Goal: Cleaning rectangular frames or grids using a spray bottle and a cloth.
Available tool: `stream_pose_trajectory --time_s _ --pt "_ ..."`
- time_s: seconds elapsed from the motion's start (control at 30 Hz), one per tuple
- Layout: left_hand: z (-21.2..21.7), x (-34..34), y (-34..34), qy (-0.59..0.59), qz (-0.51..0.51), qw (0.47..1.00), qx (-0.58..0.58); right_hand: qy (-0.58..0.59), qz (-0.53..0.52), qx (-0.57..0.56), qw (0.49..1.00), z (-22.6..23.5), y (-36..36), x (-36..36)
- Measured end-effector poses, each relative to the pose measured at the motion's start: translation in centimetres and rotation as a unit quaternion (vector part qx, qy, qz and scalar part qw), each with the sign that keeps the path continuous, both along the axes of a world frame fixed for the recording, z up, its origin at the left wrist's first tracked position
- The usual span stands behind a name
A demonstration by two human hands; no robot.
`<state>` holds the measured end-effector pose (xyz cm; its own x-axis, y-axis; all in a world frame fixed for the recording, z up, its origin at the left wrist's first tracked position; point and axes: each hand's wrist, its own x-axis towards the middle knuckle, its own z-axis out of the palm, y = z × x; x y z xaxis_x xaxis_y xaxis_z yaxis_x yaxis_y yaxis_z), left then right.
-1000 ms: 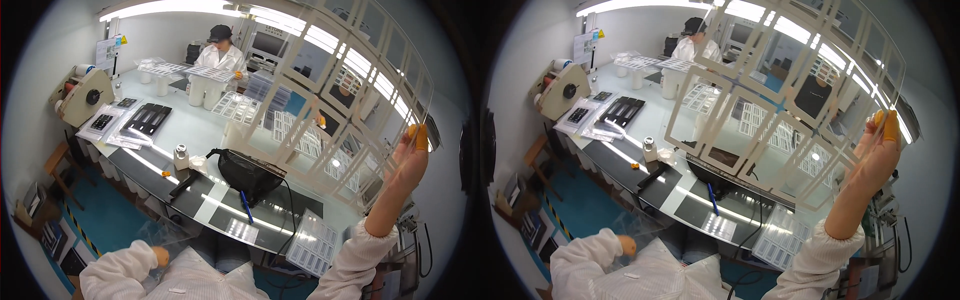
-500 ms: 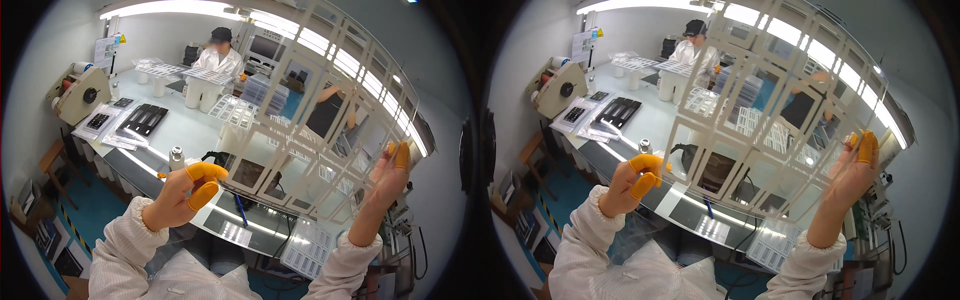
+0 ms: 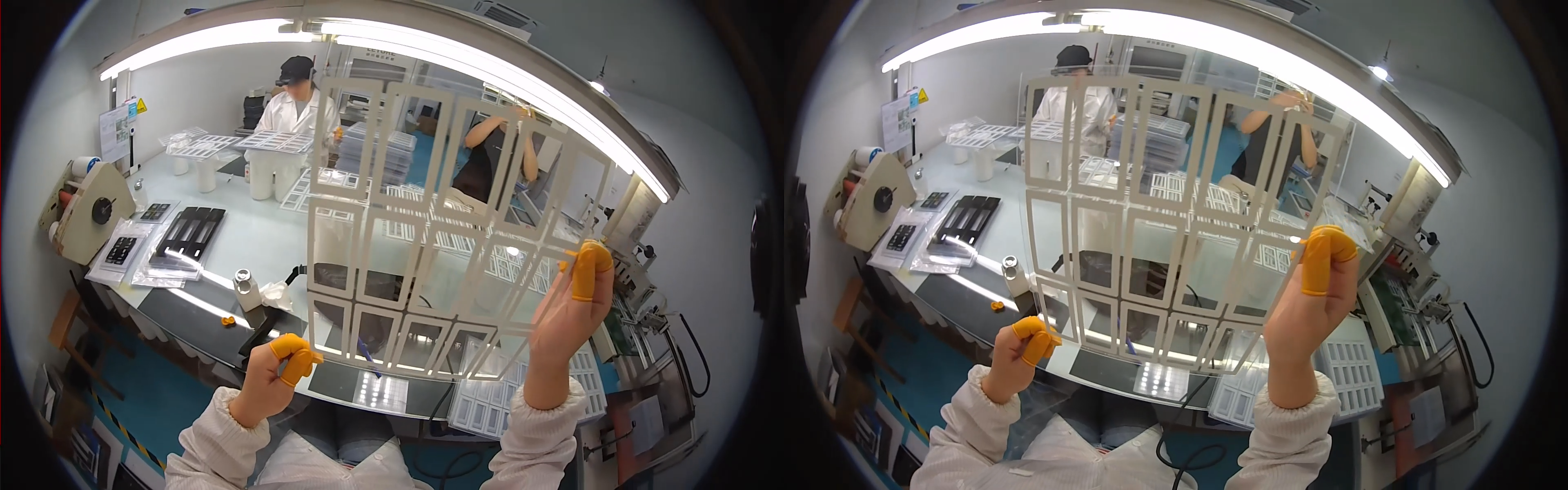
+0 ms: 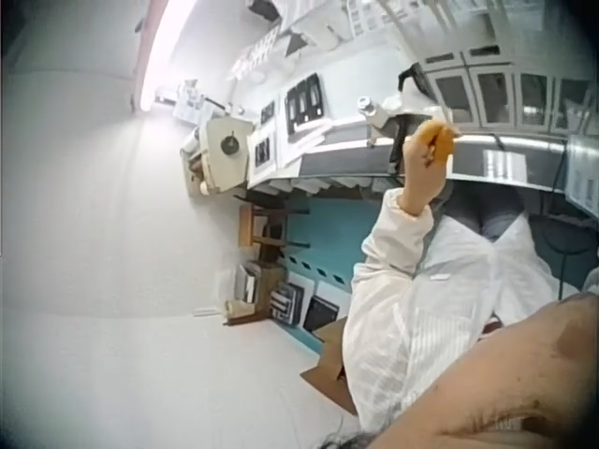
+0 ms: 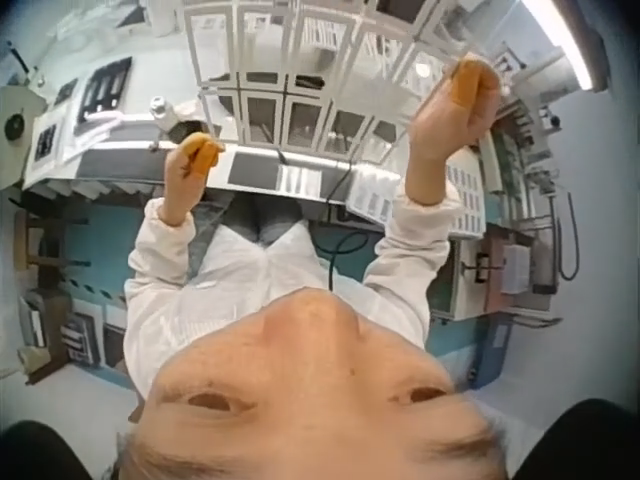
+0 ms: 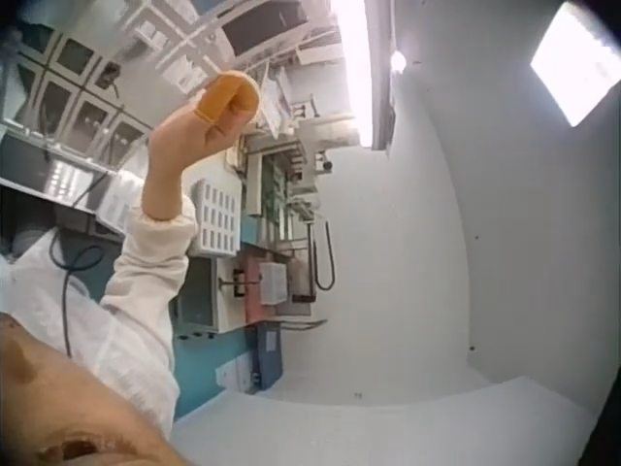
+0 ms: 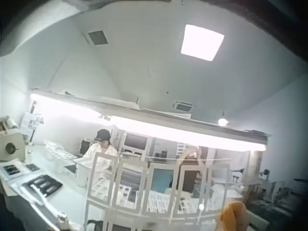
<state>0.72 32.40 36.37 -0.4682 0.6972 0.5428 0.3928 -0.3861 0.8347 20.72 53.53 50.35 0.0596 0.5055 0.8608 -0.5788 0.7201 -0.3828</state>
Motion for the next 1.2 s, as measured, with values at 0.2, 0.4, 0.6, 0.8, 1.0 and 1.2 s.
stream_pose_trajectory --time_s 0.2,0.4,0.6,0.8,1.0,1.2 --pt "-1.5 -0.2 0.7 -0.036 -0.029 0.998 -0.038 0.009 -0.008 0.020 1.000 -1.1 -1.3 0.4" --pt "-2.3 -0.1 1.1 -0.068 -0.016 0.997 -0.043 -0.003 0.017 0.046 0.999 -1.6 -2.6 0.5" --pt "-2.6 0.0 1.6 -0.075 -0.022 0.995 -0.054 -0.031 -0.006 0.067 0.997 -2.4 -2.7 1.2" --pt "-2.8 -0.3 1.4 -0.065 -0.028 0.994 -0.086 -0.016 -0.012 0.063 0.998 -2.7 -2.6 1.0" --pt "-2.7 0.1 1.3 -0.074 -0.018 0.994 -0.083 -0.006 0.002 0.032 0.999 -2.8 -2.5 1.0" --pt "-3.2 -0.1 1.2 -0.032 -0.014 0.996 -0.079 0.008 0.005 0.034 0.999 -3.0 -2.6 0.8"
